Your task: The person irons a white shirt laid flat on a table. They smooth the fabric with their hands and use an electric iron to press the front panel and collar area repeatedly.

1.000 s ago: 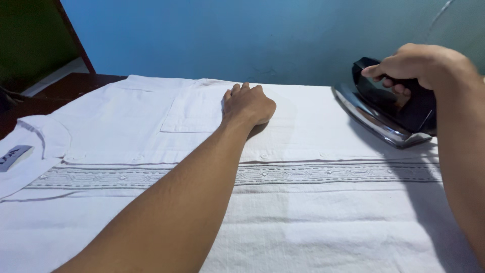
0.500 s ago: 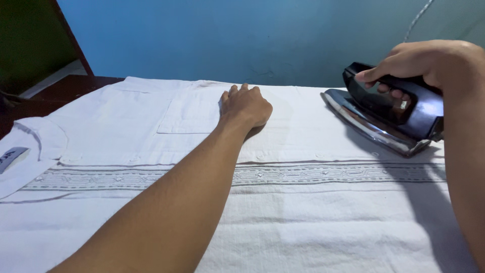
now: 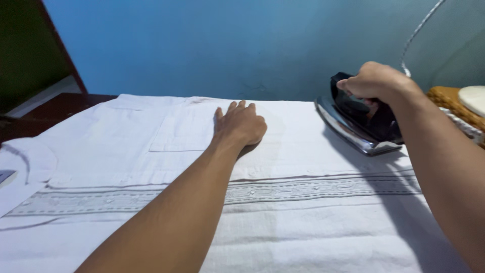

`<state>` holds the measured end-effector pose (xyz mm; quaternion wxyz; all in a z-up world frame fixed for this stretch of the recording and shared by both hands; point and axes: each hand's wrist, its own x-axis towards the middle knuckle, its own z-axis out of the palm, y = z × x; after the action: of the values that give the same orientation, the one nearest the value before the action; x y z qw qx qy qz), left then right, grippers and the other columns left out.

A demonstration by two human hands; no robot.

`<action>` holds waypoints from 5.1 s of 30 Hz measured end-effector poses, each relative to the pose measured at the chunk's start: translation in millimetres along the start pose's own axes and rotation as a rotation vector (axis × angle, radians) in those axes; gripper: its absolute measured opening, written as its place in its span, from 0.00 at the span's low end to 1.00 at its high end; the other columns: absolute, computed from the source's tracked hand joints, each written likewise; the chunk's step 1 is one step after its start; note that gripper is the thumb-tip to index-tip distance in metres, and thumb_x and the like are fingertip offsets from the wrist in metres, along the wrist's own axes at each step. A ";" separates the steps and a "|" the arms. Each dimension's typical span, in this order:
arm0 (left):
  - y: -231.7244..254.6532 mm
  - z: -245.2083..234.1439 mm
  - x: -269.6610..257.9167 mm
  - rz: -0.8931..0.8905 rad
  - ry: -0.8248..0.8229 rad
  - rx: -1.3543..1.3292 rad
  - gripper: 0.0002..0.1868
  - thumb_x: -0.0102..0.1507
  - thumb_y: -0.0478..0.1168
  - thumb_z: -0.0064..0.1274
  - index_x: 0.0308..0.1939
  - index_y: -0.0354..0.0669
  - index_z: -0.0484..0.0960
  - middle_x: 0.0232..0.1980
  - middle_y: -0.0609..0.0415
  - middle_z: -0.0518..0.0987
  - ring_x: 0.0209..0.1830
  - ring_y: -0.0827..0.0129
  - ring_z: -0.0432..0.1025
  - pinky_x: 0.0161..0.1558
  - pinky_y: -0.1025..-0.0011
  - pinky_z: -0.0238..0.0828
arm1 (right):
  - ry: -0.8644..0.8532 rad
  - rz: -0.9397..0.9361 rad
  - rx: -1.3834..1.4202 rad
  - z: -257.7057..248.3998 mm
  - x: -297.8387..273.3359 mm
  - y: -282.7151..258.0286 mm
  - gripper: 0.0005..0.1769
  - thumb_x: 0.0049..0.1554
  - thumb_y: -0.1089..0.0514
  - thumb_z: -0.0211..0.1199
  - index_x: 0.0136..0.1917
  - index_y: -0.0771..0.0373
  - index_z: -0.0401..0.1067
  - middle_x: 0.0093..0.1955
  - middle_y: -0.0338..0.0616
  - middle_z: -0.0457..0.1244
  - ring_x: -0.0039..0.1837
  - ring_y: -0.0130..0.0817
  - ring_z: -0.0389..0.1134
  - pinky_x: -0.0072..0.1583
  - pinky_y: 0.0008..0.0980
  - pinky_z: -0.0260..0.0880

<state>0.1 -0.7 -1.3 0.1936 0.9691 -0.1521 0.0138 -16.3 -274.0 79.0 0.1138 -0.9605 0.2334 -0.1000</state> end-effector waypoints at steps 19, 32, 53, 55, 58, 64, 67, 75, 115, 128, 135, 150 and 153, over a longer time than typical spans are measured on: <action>-1.2 4.2 6.6 0.014 0.017 0.024 0.34 0.66 0.48 0.33 0.77 0.45 0.58 0.82 0.52 0.50 0.83 0.60 0.40 0.78 0.47 0.28 | -0.084 -0.074 0.167 -10.7 -19.7 3.8 0.25 0.60 0.44 0.65 0.39 0.70 0.78 0.22 0.48 0.58 0.24 0.37 0.59 0.30 0.39 0.59; -2.4 2.8 5.5 0.009 0.006 0.025 0.33 0.66 0.48 0.33 0.76 0.47 0.58 0.82 0.53 0.50 0.83 0.60 0.41 0.79 0.48 0.29 | -0.046 -0.078 0.140 -12.1 -22.1 4.8 0.27 0.58 0.42 0.68 0.38 0.73 0.79 0.25 0.51 0.62 0.26 0.38 0.62 0.31 0.38 0.63; -2.5 -1.7 2.1 0.034 0.061 -0.032 0.32 0.64 0.46 0.37 0.73 0.47 0.66 0.80 0.51 0.56 0.81 0.61 0.47 0.78 0.46 0.31 | -0.034 0.033 0.282 -22.9 -20.5 20.7 0.22 0.56 0.48 0.73 0.40 0.72 0.80 0.34 0.53 0.68 0.30 0.34 0.62 0.33 0.37 0.65; -2.0 0.2 1.9 0.037 0.054 -0.031 0.32 0.64 0.46 0.38 0.73 0.47 0.65 0.80 0.52 0.55 0.82 0.61 0.45 0.78 0.46 0.31 | -0.046 0.053 0.288 -26.2 -24.1 25.5 0.23 0.56 0.48 0.73 0.40 0.74 0.79 0.33 0.53 0.66 0.30 0.35 0.61 0.32 0.37 0.65; -0.7 -0.8 3.0 0.023 0.034 -0.004 0.32 0.65 0.46 0.36 0.74 0.48 0.63 0.81 0.52 0.54 0.82 0.59 0.44 0.78 0.45 0.30 | -0.042 0.075 0.283 -40.2 -28.7 28.2 0.24 0.56 0.47 0.72 0.39 0.75 0.77 0.32 0.52 0.64 0.30 0.36 0.60 0.31 0.38 0.63; 3.4 -4.5 -2.1 0.013 0.036 -0.010 0.31 0.65 0.48 0.36 0.74 0.49 0.63 0.81 0.52 0.54 0.82 0.59 0.43 0.78 0.46 0.30 | -0.053 0.121 0.166 -60.6 -43.8 29.3 0.24 0.59 0.47 0.69 0.40 0.74 0.77 0.30 0.49 0.61 0.30 0.35 0.57 0.33 0.38 0.56; 4.5 -6.8 -5.2 0.017 0.022 -0.002 0.30 0.66 0.47 0.37 0.72 0.48 0.68 0.80 0.52 0.60 0.81 0.62 0.51 0.80 0.45 0.33 | -0.156 0.172 0.128 -58.5 -53.9 30.2 0.24 0.59 0.47 0.67 0.38 0.73 0.74 0.29 0.48 0.60 0.30 0.35 0.56 0.35 0.37 0.57; 4.2 2.6 1.1 0.060 0.052 0.011 0.31 0.64 0.47 0.37 0.72 0.45 0.64 0.79 0.49 0.56 0.81 0.59 0.46 0.76 0.46 0.34 | -0.210 0.066 0.211 -35.3 -43.3 35.6 0.28 0.63 0.44 0.63 0.32 0.70 0.69 0.27 0.45 0.57 0.30 0.34 0.55 0.33 0.38 0.58; -110.3 -51.8 -58.5 -0.126 0.020 0.137 0.36 0.68 0.59 0.29 0.79 0.52 0.51 0.83 0.51 0.44 0.84 0.60 0.37 0.78 0.55 0.31 | -0.002 -0.456 0.083 24.9 -51.8 -128.5 0.38 0.50 0.17 0.61 0.40 0.55 0.81 0.26 0.38 0.62 0.31 0.31 0.61 0.33 0.38 0.60; -109.6 -52.6 -60.5 -0.131 0.046 0.097 0.35 0.68 0.57 0.31 0.78 0.52 0.54 0.83 0.50 0.46 0.84 0.60 0.38 0.78 0.55 0.31 | -0.222 -0.470 0.104 -1.7 -96.1 -135.1 0.39 0.40 0.23 0.69 0.26 0.64 0.76 0.19 0.46 0.57 0.24 0.36 0.59 0.31 0.37 0.57; -109.2 -52.6 -59.3 -0.128 0.044 0.115 0.35 0.68 0.57 0.31 0.78 0.52 0.54 0.83 0.50 0.46 0.83 0.59 0.38 0.78 0.55 0.32 | -0.192 -0.370 -0.086 -5.0 -89.9 -136.9 0.39 0.43 0.19 0.61 0.38 0.57 0.82 0.36 0.47 0.69 0.39 0.41 0.70 0.41 0.43 0.69; -112.5 -52.0 -58.8 -0.119 0.048 0.113 0.35 0.68 0.58 0.31 0.78 0.53 0.55 0.83 0.51 0.47 0.83 0.61 0.39 0.79 0.56 0.32 | -0.249 -0.543 0.068 3.6 -72.5 -119.3 0.44 0.40 0.19 0.68 0.29 0.67 0.80 0.25 0.47 0.63 0.29 0.37 0.65 0.35 0.39 0.62; -111.2 -51.1 -60.6 -0.129 0.047 0.120 0.35 0.68 0.58 0.30 0.78 0.54 0.54 0.83 0.52 0.46 0.84 0.61 0.38 0.79 0.56 0.32 | -0.307 -0.540 0.061 -0.6 -76.0 -120.0 0.38 0.35 0.24 0.70 0.24 0.64 0.78 0.21 0.44 0.62 0.27 0.37 0.62 0.34 0.38 0.59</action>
<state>-22.7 133.9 -0.5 0.1390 0.9862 -0.0837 0.0330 -31.6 -134.5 100.8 0.1458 -0.9878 -0.0531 0.0126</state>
